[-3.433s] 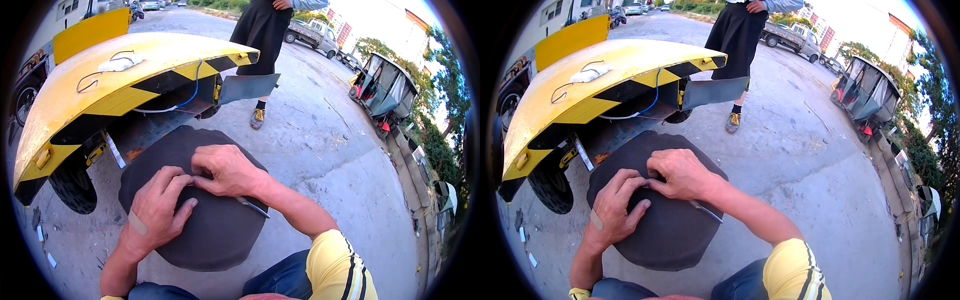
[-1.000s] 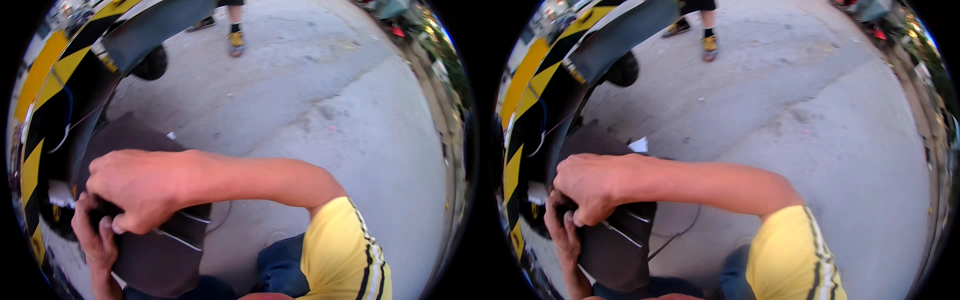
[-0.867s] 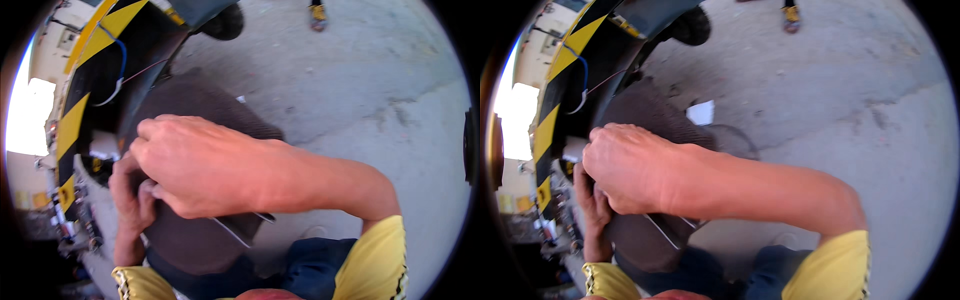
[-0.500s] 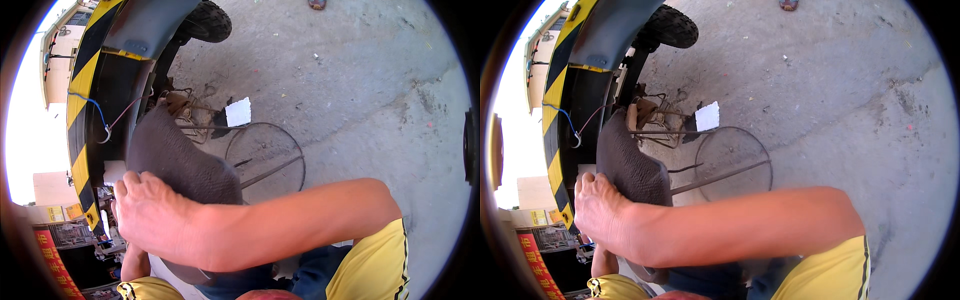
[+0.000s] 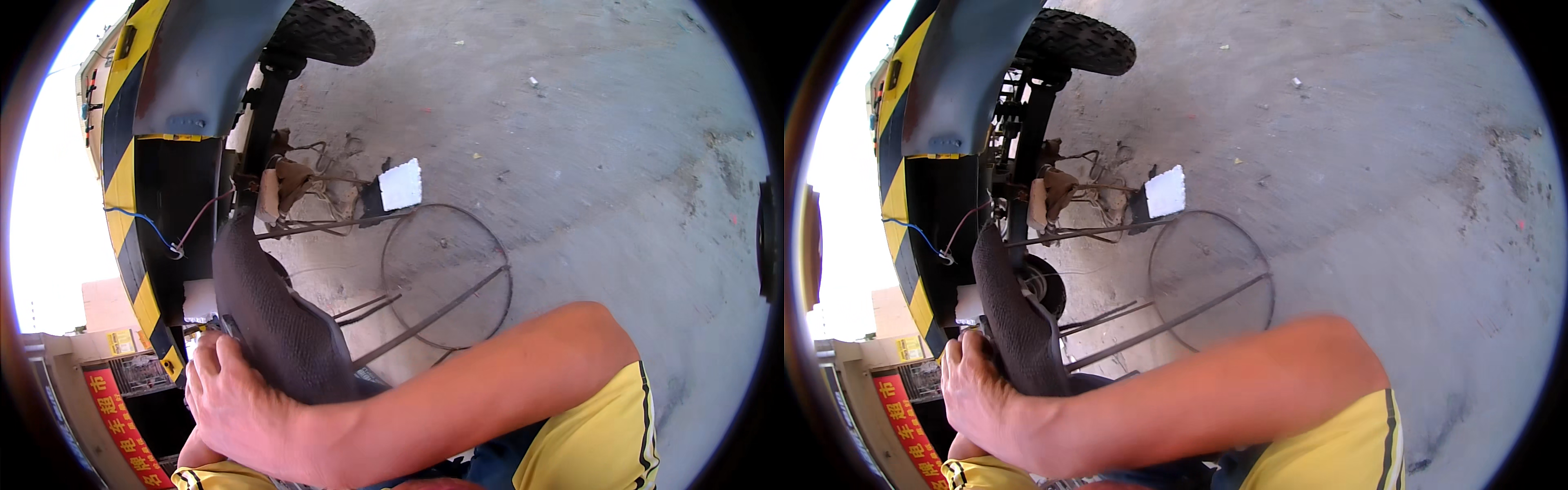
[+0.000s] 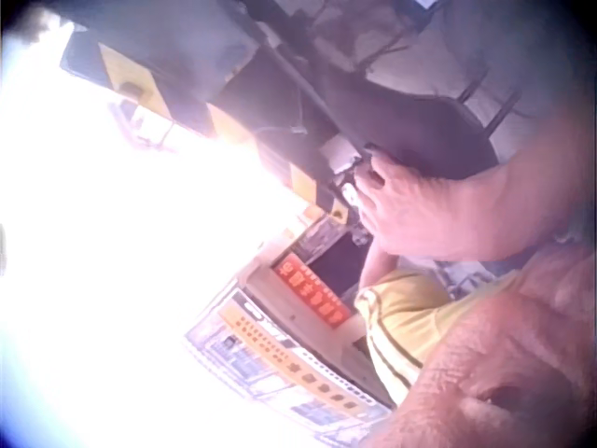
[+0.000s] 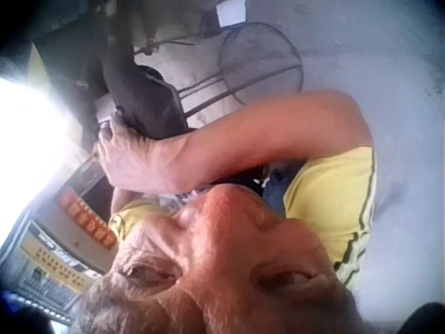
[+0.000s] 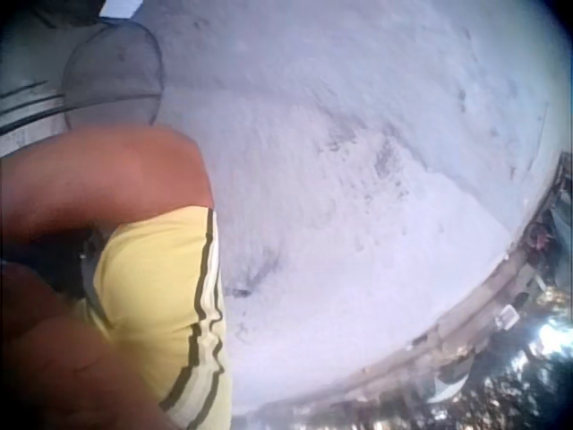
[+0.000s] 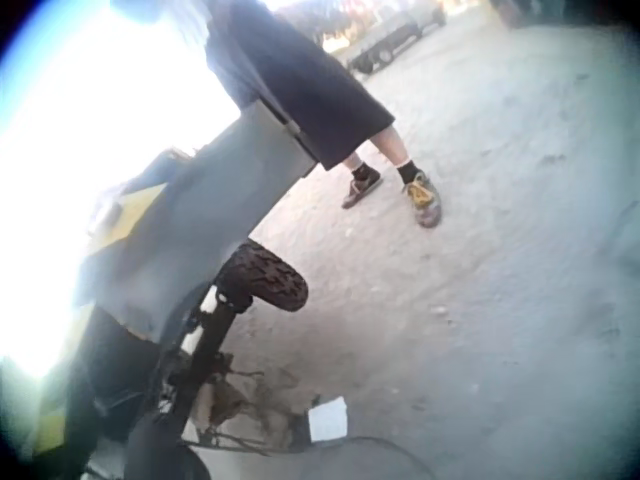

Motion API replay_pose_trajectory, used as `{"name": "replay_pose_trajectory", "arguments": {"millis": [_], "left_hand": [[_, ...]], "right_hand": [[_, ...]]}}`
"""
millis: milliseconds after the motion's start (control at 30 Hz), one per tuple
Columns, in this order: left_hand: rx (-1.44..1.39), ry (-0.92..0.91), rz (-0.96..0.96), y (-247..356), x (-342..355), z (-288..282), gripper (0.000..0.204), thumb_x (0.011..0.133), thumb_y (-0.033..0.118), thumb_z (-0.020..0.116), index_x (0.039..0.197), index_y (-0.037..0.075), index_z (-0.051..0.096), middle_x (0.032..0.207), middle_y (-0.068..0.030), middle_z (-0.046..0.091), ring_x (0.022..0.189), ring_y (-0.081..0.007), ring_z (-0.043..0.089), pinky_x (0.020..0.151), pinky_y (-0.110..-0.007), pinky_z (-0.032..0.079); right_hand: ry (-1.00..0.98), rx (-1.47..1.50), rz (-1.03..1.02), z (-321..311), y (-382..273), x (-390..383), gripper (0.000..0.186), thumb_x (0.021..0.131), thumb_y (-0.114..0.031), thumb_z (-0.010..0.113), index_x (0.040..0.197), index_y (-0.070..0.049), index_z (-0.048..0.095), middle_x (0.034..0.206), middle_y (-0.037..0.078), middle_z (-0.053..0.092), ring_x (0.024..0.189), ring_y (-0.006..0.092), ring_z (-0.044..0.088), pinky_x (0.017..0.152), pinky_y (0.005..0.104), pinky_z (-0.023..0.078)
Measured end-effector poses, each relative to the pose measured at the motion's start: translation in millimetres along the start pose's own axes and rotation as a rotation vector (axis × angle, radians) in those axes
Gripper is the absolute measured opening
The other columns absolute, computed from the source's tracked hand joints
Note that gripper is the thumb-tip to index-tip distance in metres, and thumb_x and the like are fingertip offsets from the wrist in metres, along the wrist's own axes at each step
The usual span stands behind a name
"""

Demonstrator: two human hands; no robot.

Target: The person removes a battery from a yellow three-wheeled vehicle, uses pliers to strip and twist wires, and then reattaches the battery to the vehicle. The person also handles a seat cushion and places it back on the vehicle.

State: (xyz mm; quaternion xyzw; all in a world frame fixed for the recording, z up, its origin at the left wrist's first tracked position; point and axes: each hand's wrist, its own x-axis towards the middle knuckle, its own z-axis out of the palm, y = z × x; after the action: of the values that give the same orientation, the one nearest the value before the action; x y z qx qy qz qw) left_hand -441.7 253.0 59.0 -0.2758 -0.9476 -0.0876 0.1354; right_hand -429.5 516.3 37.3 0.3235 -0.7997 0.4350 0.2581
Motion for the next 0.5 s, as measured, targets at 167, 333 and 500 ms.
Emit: {"name": "replay_pose_trajectory", "arguments": {"millis": [167, 333, 500], "left_hand": [[0.019, -0.01, -0.016, 4.8, -0.6, -3.2, 0.043, 0.097, 0.024, 0.071, 0.129, -0.003, 0.06, 0.121, -0.0161, 0.059, 0.102, -0.0281, 0.059, 0.088, -0.039, 0.047], [0.037, -0.018, -0.037, 5.5, 2.4, -5.2, 0.044, 0.096, 0.024, 0.072, 0.129, -0.003, 0.061, 0.122, -0.0161, 0.059, 0.103, -0.0285, 0.059, 0.089, -0.039, 0.048], [0.057, -0.033, -0.038, 8.6, 5.2, -8.0, 0.044, 0.095, 0.023, 0.073, 0.13, -0.003, 0.061, 0.123, -0.0161, 0.059, 0.104, -0.0288, 0.059, 0.09, -0.04, 0.048]], "right_hand": [[0.01, -0.018, -0.009, 0.9, 1.2, 3.8, 0.032, 0.094, -0.023, 0.062, 0.101, 0.007, 0.071, 0.093, 0.013, 0.068, 0.091, 0.0224, 0.063, 0.083, 0.0381, 0.053], [0.014, -0.055, -0.015, 6.7, 0.5, 11.6, 0.032, 0.094, -0.023, 0.062, 0.1, 0.007, 0.072, 0.092, 0.013, 0.069, 0.091, 0.0232, 0.064, 0.084, 0.0382, 0.053], [0.029, -0.091, -0.013, 7.4, -1.1, 15.0, 0.031, 0.093, -0.023, 0.062, 0.099, 0.006, 0.072, 0.091, 0.013, 0.07, 0.09, 0.024, 0.064, 0.084, 0.0384, 0.053]]}}
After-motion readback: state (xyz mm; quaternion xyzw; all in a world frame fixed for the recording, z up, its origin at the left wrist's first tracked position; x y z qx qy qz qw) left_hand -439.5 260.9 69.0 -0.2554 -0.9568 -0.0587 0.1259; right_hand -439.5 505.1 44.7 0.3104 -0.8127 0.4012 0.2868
